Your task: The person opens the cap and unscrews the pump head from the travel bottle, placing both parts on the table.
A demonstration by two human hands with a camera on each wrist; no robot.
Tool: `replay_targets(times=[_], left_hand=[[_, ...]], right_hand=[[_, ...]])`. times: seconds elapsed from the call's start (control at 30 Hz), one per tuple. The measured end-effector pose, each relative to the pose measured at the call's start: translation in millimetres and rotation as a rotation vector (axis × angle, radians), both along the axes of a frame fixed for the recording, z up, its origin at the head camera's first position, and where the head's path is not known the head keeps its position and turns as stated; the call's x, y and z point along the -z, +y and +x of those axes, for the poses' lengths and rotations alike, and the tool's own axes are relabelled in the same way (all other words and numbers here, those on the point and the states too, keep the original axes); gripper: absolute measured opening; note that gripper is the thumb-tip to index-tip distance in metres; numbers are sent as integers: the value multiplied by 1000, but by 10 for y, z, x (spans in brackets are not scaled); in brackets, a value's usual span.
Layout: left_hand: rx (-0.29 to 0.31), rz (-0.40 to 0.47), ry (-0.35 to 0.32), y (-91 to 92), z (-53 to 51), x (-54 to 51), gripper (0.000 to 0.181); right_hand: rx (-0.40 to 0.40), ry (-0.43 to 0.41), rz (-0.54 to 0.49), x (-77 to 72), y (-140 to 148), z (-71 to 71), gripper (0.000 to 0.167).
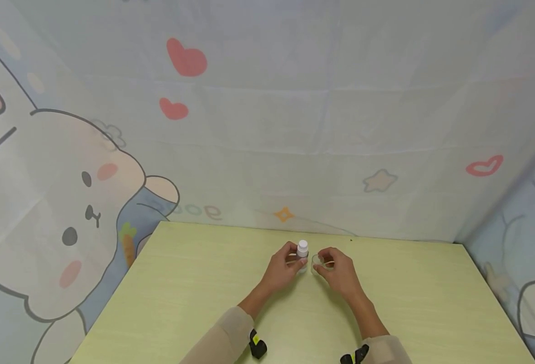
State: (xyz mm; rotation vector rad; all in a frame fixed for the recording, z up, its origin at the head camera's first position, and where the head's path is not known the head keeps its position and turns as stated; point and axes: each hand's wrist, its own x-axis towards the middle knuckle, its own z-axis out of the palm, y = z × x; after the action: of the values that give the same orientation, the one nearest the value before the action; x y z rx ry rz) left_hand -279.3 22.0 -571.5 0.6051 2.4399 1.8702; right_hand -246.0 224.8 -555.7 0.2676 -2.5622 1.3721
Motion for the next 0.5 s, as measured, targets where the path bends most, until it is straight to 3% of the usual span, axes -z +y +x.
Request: replay_targets(times=[0.5], left_hand=[[11, -9, 1, -12, 40, -13, 17]], right_hand=[[-15, -1, 11, 48, 6, 19, 25]])
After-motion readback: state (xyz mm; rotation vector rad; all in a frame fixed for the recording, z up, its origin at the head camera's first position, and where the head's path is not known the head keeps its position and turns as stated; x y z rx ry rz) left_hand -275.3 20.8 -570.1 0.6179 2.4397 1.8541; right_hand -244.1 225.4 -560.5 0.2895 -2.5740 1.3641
